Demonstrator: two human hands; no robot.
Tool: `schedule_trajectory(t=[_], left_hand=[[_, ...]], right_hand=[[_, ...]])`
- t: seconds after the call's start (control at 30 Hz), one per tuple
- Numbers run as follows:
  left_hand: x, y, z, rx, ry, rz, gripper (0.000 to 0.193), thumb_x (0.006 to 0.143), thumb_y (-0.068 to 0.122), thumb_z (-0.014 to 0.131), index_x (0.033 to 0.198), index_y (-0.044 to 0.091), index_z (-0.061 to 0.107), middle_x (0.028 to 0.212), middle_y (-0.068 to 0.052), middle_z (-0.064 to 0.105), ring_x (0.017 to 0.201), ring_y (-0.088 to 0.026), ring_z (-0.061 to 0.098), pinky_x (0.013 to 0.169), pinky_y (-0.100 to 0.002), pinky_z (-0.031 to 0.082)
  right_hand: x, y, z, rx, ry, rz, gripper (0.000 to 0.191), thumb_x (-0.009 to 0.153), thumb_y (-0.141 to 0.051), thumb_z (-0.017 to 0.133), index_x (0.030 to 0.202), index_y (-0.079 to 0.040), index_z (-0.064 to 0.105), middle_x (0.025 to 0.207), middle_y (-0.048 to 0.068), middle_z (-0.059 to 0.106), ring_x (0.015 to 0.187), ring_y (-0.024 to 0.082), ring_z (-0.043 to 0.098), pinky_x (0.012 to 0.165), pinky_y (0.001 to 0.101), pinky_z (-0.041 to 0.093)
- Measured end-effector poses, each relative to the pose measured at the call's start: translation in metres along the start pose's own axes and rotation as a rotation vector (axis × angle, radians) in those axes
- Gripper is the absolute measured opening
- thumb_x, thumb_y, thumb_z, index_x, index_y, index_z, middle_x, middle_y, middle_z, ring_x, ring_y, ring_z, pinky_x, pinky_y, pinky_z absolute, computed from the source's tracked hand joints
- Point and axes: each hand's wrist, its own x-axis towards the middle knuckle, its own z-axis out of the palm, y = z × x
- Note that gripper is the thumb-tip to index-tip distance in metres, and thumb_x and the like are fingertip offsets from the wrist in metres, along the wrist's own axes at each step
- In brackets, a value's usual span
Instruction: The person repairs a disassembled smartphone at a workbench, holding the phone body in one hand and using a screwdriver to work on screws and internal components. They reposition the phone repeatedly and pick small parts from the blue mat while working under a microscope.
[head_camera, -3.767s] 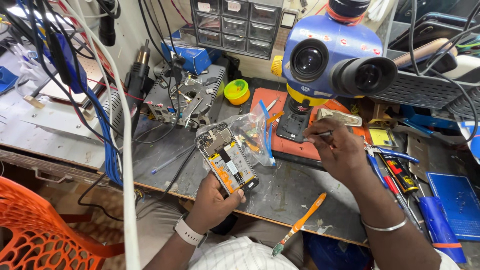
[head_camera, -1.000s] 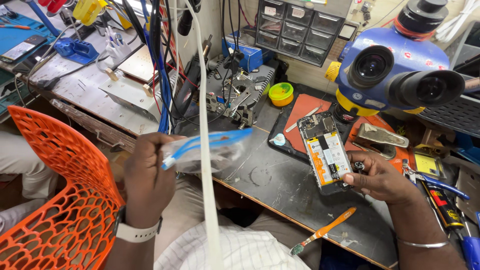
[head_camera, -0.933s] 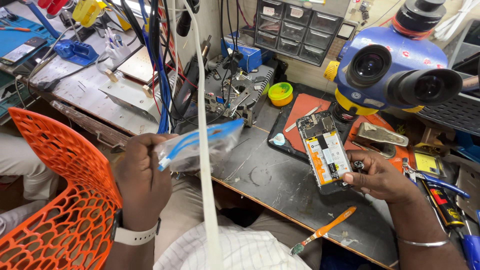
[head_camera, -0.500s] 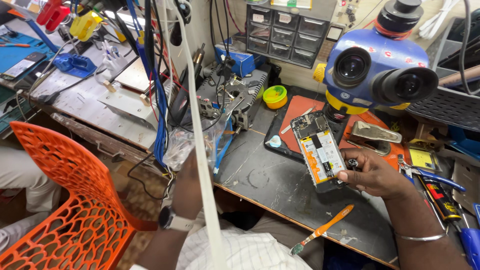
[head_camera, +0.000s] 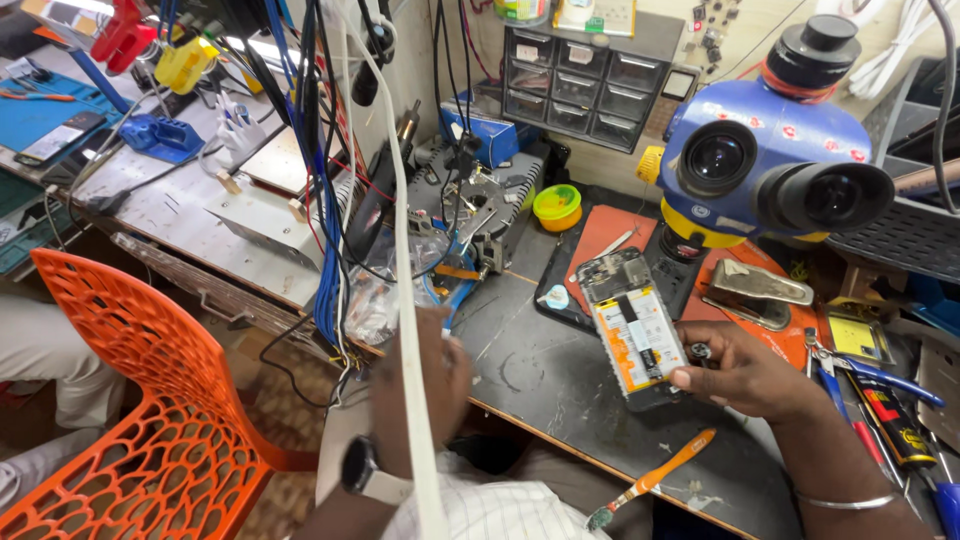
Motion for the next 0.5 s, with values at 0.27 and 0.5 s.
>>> schedule_trajectory(t=[0.27,0.5], left_hand=[[-0.028,0.048,0.075,-1.624,-0.853,-0.575,0.049,0.090,0.009,0.076,0.133,0.003,0.055,0.118,-0.003,0.068,0.104,-0.008,0.065,0.094,-0.028,0.053],[-0.026,0.029,0.102,-1.405,-0.614,-0.342,0.051,0.092,0.004,0.075,0.136,-0.003,0.052,0.126,-0.009,0.067,0.116,-0.014,0.065,0.104,-0.034,0.052]], right_hand=[[0.008,-0.005,0.046,-0.142,-0.204,-0.067,0.034,0.089,-0.010,0.075,0.120,0.003,0.067,0.111,0.005,0.074,0.102,0.011,0.066,0.091,0.0291,0.054],[0.014,-0.004,0.051,-0.230,0.090,0.016,0.024,0.090,-0.011,0.076,0.111,0.000,0.071,0.089,0.000,0.068,0.081,0.008,0.059,0.071,0.0258,0.050]])
